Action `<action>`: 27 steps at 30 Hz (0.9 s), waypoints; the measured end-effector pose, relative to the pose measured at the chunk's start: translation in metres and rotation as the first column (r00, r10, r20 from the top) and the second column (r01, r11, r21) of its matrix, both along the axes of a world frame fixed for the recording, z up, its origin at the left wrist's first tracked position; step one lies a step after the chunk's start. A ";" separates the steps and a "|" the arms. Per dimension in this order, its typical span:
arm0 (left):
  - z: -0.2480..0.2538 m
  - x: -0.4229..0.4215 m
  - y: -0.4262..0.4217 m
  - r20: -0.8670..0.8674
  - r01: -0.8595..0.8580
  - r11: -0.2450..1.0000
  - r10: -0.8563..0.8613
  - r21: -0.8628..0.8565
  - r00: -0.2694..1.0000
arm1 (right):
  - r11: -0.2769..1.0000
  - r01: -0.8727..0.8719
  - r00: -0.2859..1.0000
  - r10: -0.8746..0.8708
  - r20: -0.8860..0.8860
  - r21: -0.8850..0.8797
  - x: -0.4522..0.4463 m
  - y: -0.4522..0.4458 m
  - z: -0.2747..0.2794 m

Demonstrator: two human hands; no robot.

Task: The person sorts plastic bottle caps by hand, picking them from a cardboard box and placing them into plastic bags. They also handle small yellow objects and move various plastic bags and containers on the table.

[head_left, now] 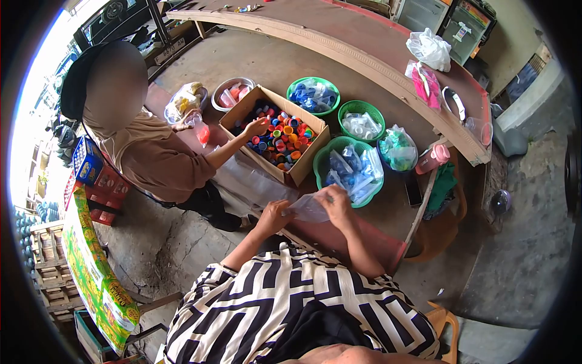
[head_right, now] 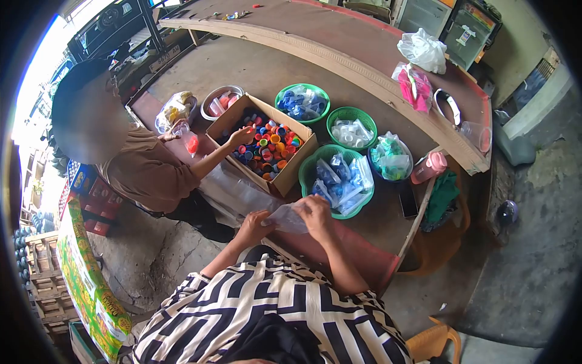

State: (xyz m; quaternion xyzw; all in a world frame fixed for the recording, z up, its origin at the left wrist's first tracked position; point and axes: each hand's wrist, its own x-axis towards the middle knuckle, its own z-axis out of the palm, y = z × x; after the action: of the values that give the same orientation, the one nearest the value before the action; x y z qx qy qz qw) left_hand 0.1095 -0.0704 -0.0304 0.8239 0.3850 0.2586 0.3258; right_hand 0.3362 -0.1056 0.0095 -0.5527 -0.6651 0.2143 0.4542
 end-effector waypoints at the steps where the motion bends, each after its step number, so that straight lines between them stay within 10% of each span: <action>1: 0.001 -0.002 0.002 -0.015 0.033 0.993 -0.035 -0.116 0.999 | 0.999 0.035 0.997 -0.037 -0.070 -0.032 0.009 -0.002 0.005; 15: 0.015 -0.007 -0.005 0.297 0.071 0.771 0.157 -0.633 0.942 | 0.837 0.478 0.823 -0.533 -0.198 -0.268 0.099 -0.032 0.008; 17: 0.016 0.001 -0.008 0.340 0.083 0.756 0.191 -0.649 0.921 | 0.783 0.571 0.722 -0.622 0.302 0.248 0.085 -0.032 0.013; 27: 0.015 0.040 -0.017 0.325 -0.021 0.838 0.234 -0.545 0.917 | 0.982 -0.015 1.000 0.011 -0.022 -0.189 -0.035 -0.051 0.016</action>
State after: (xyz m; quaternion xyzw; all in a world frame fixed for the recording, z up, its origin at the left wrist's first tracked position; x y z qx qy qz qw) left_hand 0.1498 -0.0873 -0.0150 0.6078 0.4260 0.3173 0.5903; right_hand 0.3015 -0.1562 0.0253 -0.5867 -0.6406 0.2852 0.4052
